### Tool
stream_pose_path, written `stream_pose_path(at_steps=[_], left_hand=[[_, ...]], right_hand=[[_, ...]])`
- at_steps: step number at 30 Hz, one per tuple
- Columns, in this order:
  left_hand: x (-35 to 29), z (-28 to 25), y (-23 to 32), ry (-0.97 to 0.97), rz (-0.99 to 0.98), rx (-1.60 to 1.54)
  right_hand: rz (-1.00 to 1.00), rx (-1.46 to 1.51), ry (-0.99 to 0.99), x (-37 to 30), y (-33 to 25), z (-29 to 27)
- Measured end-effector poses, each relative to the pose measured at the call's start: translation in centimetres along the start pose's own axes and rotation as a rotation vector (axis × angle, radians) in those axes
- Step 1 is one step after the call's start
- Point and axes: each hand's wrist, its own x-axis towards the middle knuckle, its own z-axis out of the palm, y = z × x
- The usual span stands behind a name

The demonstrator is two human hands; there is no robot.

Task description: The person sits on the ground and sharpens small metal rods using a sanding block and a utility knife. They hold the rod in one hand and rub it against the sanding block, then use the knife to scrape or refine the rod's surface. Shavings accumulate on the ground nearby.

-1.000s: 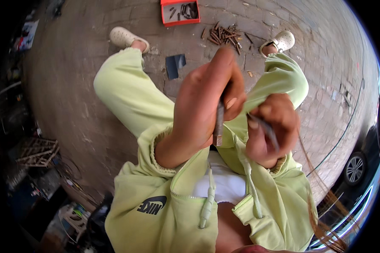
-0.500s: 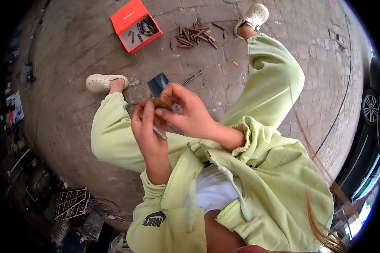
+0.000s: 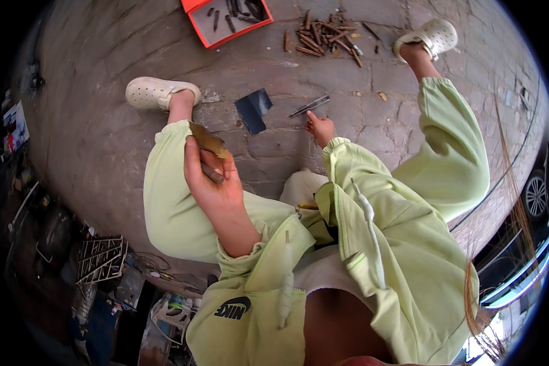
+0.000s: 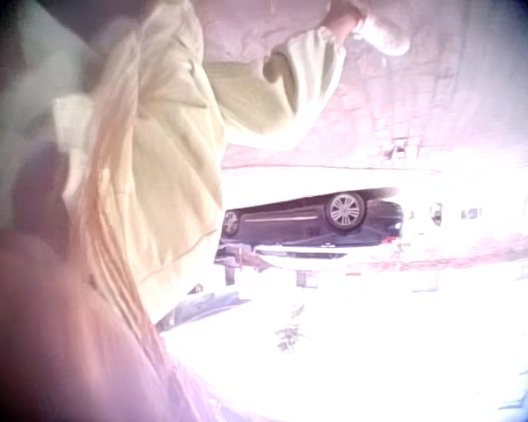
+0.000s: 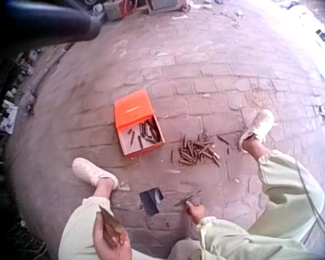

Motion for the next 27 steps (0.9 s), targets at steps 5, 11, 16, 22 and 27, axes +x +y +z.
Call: stream_pose_path(at_steps=[5,11,16,22,27], left_hand=[[0.8,0.3,-0.1,0.057,0.090,0.086],[0.5,0.4,0.2,0.009,0.111,0.069],[-0.9,0.3,1.0,-0.059,0.053,-0.066],[-6.2,2.7,2.9,-0.223,0.113,-0.093],[-13.0,4.4,3.9,-0.298,0.275,-0.005]], right_hand=[[-0.081,-0.171,0.198,-1.0,-0.8,3.3],[-0.092,0.137,0.196,0.3,-1.8,4.9],[0.038,0.459,0.022,-4.0,-7.5,6.8],[-0.473,0.429,-0.599,-22.9,-19.0,3.9],[-0.793,0.655,-1.159,-36.3,-21.4,-3.5]])
